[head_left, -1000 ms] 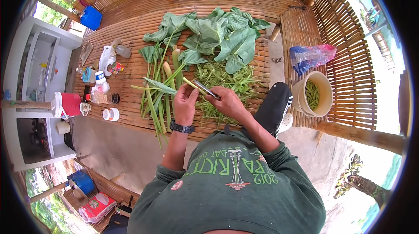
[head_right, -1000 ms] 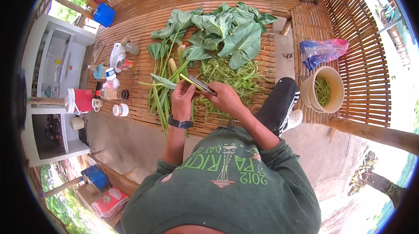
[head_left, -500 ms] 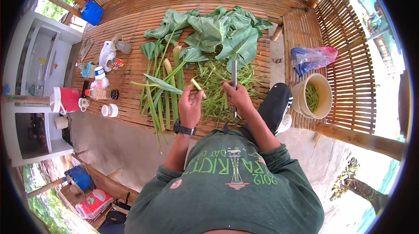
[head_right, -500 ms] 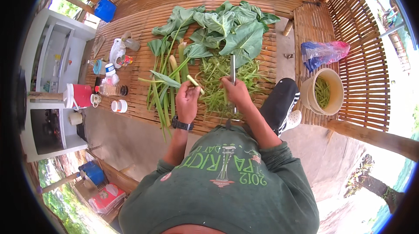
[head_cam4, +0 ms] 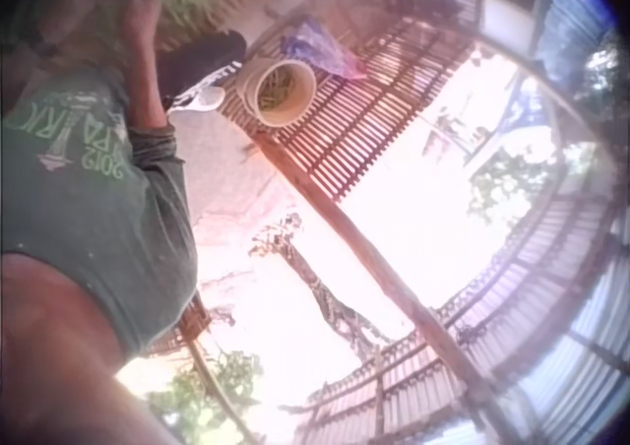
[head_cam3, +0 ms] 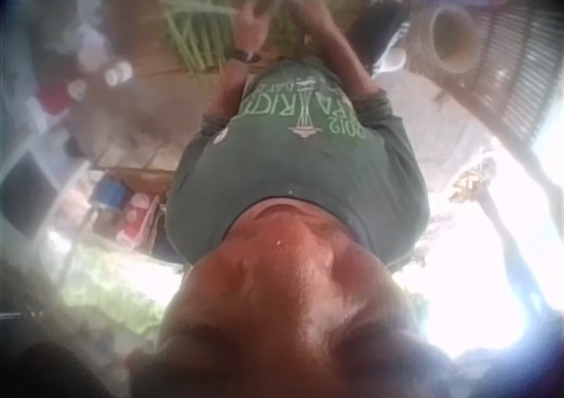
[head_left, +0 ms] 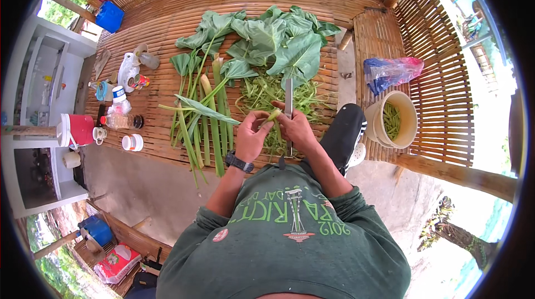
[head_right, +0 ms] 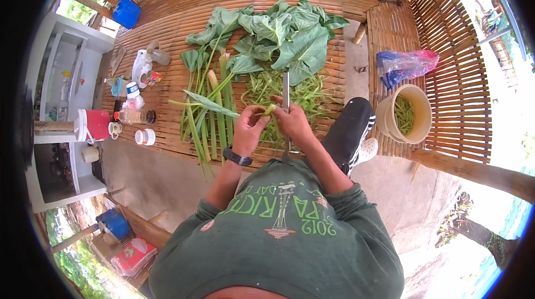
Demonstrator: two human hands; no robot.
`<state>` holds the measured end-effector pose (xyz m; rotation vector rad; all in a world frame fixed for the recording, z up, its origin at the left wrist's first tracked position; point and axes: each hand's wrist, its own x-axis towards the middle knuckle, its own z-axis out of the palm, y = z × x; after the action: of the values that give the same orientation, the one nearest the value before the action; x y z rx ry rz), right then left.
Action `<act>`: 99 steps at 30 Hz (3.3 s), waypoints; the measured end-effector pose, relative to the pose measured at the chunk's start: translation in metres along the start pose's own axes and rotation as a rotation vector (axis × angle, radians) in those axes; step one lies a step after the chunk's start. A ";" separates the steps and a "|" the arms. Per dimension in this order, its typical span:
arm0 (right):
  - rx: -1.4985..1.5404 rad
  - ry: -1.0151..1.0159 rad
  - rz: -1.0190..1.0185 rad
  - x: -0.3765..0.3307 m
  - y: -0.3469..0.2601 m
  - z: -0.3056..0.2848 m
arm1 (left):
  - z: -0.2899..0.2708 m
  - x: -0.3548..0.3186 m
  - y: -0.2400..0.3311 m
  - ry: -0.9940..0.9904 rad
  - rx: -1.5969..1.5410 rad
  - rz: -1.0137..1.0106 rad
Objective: The person uses a knife to peel and trim long green vegetable stems on a bamboo table. They place the trimmed pieces into a nearby bucket. The person continues peeling and cutting the stems throughout the clip.
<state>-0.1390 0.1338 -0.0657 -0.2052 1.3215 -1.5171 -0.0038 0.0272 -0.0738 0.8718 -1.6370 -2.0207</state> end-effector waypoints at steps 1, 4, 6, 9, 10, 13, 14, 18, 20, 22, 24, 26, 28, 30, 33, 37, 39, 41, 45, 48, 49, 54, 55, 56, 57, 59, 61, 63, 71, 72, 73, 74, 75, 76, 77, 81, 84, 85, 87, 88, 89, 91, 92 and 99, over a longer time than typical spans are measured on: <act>-0.029 0.010 -0.012 0.002 0.003 0.000 | 0.002 0.000 -0.002 0.011 0.042 0.041; -0.090 0.039 -0.054 0.005 0.008 0.001 | 0.006 0.002 -0.006 0.095 0.030 0.128; -0.136 0.049 -0.094 0.006 0.009 0.000 | 0.004 0.004 -0.013 0.124 0.003 0.113; -0.208 0.053 -0.138 0.003 0.009 -0.002 | 0.005 0.006 -0.007 0.152 -0.087 0.062; -0.218 0.052 -0.131 -0.002 0.003 0.001 | 0.005 0.006 -0.003 0.161 -0.125 0.041; -0.289 0.068 -0.136 -0.006 0.002 -0.002 | -0.004 0.013 -0.002 0.235 -0.114 -0.003; -0.318 0.078 -0.142 -0.006 0.003 -0.005 | -0.006 0.013 -0.001 0.225 -0.086 0.009; -0.243 0.078 -0.149 -0.008 0.004 -0.009 | -0.007 0.010 -0.001 0.154 0.089 0.077; -0.196 0.055 -0.139 -0.011 -0.003 -0.005 | 0.000 0.007 -0.003 0.112 0.125 0.097; -0.206 0.079 -0.101 -0.008 -0.001 -0.008 | 0.011 0.004 -0.008 0.078 0.075 0.093; -0.207 0.123 -0.112 -0.006 0.000 -0.013 | 0.011 0.005 -0.007 0.066 0.160 0.082; -0.201 0.182 -0.165 -0.008 -0.005 -0.016 | 0.010 0.003 -0.001 0.070 0.241 0.040; -0.195 0.361 -0.202 -0.014 -0.016 -0.032 | 0.003 0.004 -0.012 0.051 0.407 0.064; -0.176 0.533 -0.229 -0.024 -0.033 -0.063 | -0.005 0.004 -0.015 -0.015 0.610 0.062; -0.224 0.752 -0.468 -0.049 -0.068 -0.125 | -0.034 0.004 -0.062 -0.114 0.971 0.260; -0.611 1.225 -0.637 -0.092 -0.123 -0.195 | -0.041 -0.017 -0.074 -0.027 0.977 0.201; -0.675 1.372 -0.672 -0.101 -0.127 -0.255 | -0.046 -0.014 -0.078 -0.023 1.019 0.366; -0.768 1.494 -0.623 -0.111 -0.119 -0.310 | -0.049 -0.014 -0.070 -0.047 1.063 0.353; -1.080 1.526 -0.233 -0.106 -0.068 -0.459 | -0.064 -0.007 -0.071 0.061 1.046 0.300; -1.332 1.541 -0.196 -0.209 -0.040 -0.605 | -0.058 0.032 -0.101 0.130 0.894 0.371; -1.147 1.511 -0.229 -0.120 -0.004 -0.546 | -0.092 0.019 -0.093 0.283 0.992 0.321; -0.966 1.255 -0.364 -0.073 0.017 -0.378 | -0.154 0.051 -0.099 0.714 0.715 -0.107; -0.913 1.182 -0.456 -0.061 0.029 -0.374 | -0.165 0.058 -0.106 0.781 0.660 -0.131; -0.911 1.152 -0.468 -0.053 0.029 -0.355 | -0.174 0.062 -0.107 0.833 0.870 -0.064; -0.908 1.122 -0.479 -0.044 0.034 -0.333 | -0.184 0.065 -0.108 0.880 1.083 0.004; -0.880 1.038 -0.495 -0.032 0.023 -0.268 | -0.202 0.071 -0.108 0.929 1.401 0.010; -0.834 0.950 -0.496 -0.031 0.003 -0.209 | -0.230 0.075 -0.100 0.768 1.551 0.020; -0.867 0.815 -0.457 -0.035 -0.016 -0.163 | -0.243 0.084 -0.081 0.675 1.656 0.121; -0.666 0.263 -0.342 -0.011 -0.016 -0.015 | -0.182 0.090 -0.007 0.491 1.087 0.356; -0.638 0.201 -0.336 -0.006 -0.017 0.001 | -0.166 0.091 0.001 0.498 1.034 0.354; -0.654 0.146 -0.360 0.002 -0.020 0.015 | -0.151 0.093 0.005 0.507 0.980 0.355; -0.671 0.092 -0.385 0.009 -0.024 0.028 | -0.137 0.097 0.010 0.513 0.925 0.358; -0.696 0.066 -0.420 0.020 -0.023 0.036 | -0.125 0.102 0.014 0.487 0.893 0.378; -0.722 0.045 -0.456 0.032 -0.021 0.041 | -0.111 0.107 0.022 0.473 0.849 0.375; -0.743 0.044 -0.454 0.043 -0.023 0.047 | -0.097 0.109 0.032 0.461 0.808 0.371; -0.832 0.046 -0.519 0.071 -0.041 0.060 | -0.064 0.123 0.057 0.460 0.774 0.418; -0.953 0.055 -0.665 0.087 -0.048 0.059 | -0.055 0.138 0.059 0.441 0.769 0.495; -1.030 0.068 -0.727 0.101 -0.042 0.051 | -0.047 0.144 0.062 0.417 0.772 0.523; -1.115 0.084 -0.807 0.118 -0.037 0.042 | -0.038 0.152 0.064 0.389 0.778 0.578; -1.122 0.093 -0.826 0.124 -0.039 0.040 | -0.036 0.156 0.064 0.394 0.811 0.617; -1.130 0.101 -0.846 0.129 -0.042 0.038 | -0.034 0.160 0.065 0.398 0.843 0.658; -1.185 0.111 -0.961 0.144 -0.055 0.035 | -0.030 0.167 0.066 0.392 0.867 0.697; -1.211 0.116 -1.016 0.149 -0.062 0.035 | -0.027 0.172 0.068 0.382 0.858 0.695; -0.707 0.398 -0.608 0.128 -0.107 0.039 | -0.027 0.179 0.080 0.332 0.675 0.600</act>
<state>-0.2273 -0.0078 -0.0274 -0.8511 2.2350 -1.5541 -0.1217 -0.1275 -0.0389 0.7343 -2.0757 -0.8781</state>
